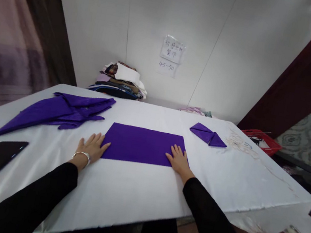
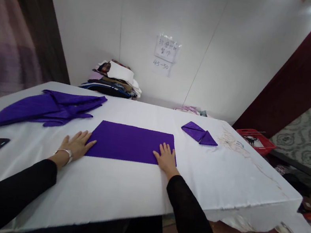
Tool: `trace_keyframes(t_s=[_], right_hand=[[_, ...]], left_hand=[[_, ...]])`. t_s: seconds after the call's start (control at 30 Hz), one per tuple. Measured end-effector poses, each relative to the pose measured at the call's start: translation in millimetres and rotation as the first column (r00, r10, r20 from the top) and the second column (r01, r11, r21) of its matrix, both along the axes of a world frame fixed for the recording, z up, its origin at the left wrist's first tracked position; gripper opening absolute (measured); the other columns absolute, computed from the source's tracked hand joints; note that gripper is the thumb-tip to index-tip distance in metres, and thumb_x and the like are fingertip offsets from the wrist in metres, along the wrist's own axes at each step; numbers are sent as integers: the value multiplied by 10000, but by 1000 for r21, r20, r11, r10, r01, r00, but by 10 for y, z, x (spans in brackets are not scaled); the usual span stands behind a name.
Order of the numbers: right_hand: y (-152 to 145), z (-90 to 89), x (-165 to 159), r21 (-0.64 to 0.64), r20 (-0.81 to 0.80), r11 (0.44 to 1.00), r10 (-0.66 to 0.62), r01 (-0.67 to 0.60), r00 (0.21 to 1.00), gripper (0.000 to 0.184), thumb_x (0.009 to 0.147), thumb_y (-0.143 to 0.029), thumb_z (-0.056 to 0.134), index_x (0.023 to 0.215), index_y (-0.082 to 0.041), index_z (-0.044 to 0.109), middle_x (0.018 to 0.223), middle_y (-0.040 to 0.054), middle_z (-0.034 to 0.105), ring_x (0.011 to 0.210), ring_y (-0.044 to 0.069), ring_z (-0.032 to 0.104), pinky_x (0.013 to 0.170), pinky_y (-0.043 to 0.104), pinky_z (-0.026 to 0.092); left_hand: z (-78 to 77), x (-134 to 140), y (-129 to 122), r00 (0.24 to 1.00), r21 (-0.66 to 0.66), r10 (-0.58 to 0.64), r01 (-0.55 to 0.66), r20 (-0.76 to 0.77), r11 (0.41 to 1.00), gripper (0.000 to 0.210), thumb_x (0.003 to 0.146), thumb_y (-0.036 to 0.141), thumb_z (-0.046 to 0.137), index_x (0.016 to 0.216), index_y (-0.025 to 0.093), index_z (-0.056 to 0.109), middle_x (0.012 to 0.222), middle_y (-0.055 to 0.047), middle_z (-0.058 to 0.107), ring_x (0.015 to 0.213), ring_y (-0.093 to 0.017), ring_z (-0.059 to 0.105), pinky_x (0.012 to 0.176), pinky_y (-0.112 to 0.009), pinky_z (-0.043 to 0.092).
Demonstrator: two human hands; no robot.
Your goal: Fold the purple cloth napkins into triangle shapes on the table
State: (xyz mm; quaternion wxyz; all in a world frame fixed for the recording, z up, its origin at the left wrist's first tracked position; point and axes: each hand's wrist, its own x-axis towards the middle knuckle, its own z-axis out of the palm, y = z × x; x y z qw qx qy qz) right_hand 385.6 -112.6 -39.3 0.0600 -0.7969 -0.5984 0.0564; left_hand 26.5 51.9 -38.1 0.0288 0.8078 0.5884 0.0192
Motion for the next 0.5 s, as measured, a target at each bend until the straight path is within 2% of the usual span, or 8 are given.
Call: trace_keyframes(t_s=[0.13,0.23,0.3,0.33,0.4,0.5], right_hand=[[-325,-54,377,-26,35,995,-96,97,995,601,922,-499,240,1425,-170,243,1506,72,176,1382,240,94,1075,493,77],[-505,-85,475,-4,-10,992,-122,122,992,571,922,-466,248,1421,-187,259,1498,62,209,1380,212,127,1086,453,91],[-598,-93,467,39,-70,990,-135,138,988,569,916,-464,254,1418,-196,268,1490,63,233,1375,199,155,1091,431,106],[-638,-95,449,63,-96,989,-128,134,987,574,910,-469,267,1416,-198,277,1488,64,241,1374,196,162,1093,423,112],[-701,-94,398,100,-126,992,-68,81,990,588,888,-474,319,1408,-199,299,1486,65,247,1376,197,157,1096,419,119],[-746,-101,336,139,-123,989,63,-45,990,573,855,-420,398,1383,-203,352,1477,60,270,1374,205,164,1099,434,129]], left_hand=[[-1,-123,-35,999,26,31,-31,13,999,626,872,473,198,1400,155,308,1492,-90,240,1371,-280,168,1062,-556,172],[12,-131,-156,997,31,67,-69,47,997,638,873,487,209,1394,135,316,1481,-118,260,1364,-283,195,1060,-547,188],[21,-77,-296,996,45,42,-45,73,998,649,868,518,236,1388,141,327,1475,-119,275,1361,-283,204,1065,-545,176],[25,-27,-379,997,64,-10,5,82,998,644,863,529,262,1380,153,344,1471,-110,287,1362,-280,204,1072,-540,162],[32,119,-552,979,95,-188,180,82,979,600,857,523,329,1349,185,401,1459,-84,323,1362,-265,210,1088,-512,137],[50,405,-751,893,116,-444,435,71,893,467,874,425,382,1281,224,491,1419,-55,399,1345,-231,264,1103,-451,129]])
